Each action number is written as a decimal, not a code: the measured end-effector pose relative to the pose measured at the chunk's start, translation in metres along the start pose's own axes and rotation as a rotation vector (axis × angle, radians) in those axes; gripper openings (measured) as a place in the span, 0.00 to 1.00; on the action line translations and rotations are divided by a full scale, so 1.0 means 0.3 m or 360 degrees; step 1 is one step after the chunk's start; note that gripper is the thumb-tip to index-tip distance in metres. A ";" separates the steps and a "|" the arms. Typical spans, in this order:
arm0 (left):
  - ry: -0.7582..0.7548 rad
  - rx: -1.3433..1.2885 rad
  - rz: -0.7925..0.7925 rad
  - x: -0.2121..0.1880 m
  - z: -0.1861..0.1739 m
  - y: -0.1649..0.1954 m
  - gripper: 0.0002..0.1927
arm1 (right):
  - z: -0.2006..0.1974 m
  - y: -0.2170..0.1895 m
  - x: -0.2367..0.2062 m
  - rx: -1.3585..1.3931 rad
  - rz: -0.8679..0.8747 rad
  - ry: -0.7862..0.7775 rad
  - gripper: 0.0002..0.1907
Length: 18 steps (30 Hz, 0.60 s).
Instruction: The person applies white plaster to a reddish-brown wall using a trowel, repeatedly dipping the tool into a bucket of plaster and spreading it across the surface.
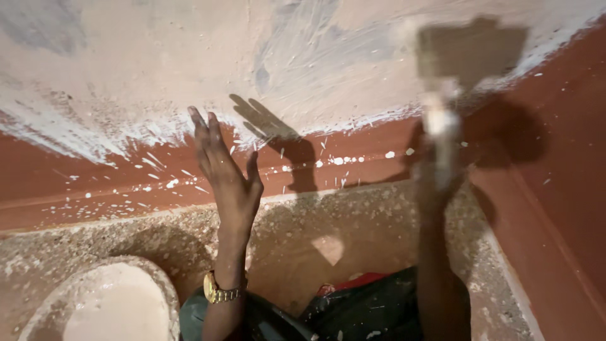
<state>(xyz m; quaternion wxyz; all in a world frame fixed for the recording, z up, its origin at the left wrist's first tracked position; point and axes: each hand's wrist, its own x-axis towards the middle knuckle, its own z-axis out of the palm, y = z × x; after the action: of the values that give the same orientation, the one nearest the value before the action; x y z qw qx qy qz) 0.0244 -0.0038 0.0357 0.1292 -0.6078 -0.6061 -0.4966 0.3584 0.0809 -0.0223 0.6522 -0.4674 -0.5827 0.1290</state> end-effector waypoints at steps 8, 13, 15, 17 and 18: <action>-0.0192 -0.0036 -0.0004 -0.020 0.040 0.035 0.52 | -0.094 0.015 0.082 -0.0019 0.0017 0.0266 0.23; -0.0253 0.0179 -0.0125 -0.019 0.063 0.010 0.48 | 0.138 -0.028 -0.108 -0.0206 -0.0325 -0.0502 0.24; -0.0192 0.0104 -0.0108 -0.021 0.047 -0.009 0.48 | 0.164 -0.049 -0.149 -0.0189 -0.0549 -0.0739 0.24; -0.0155 0.0084 -0.0079 -0.019 0.030 -0.026 0.47 | 0.172 -0.057 -0.150 -0.0147 -0.0498 -0.0960 0.26; -0.0140 0.0094 -0.0059 -0.013 0.027 -0.030 0.46 | 0.164 -0.053 -0.132 -0.0196 -0.0585 -0.0805 0.24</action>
<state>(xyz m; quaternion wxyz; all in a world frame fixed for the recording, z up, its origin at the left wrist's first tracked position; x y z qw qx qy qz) 0.0210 0.0020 0.0248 0.1112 -0.6136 -0.6366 -0.4538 0.2976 0.0667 -0.0413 0.4695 -0.3459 -0.8078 0.0856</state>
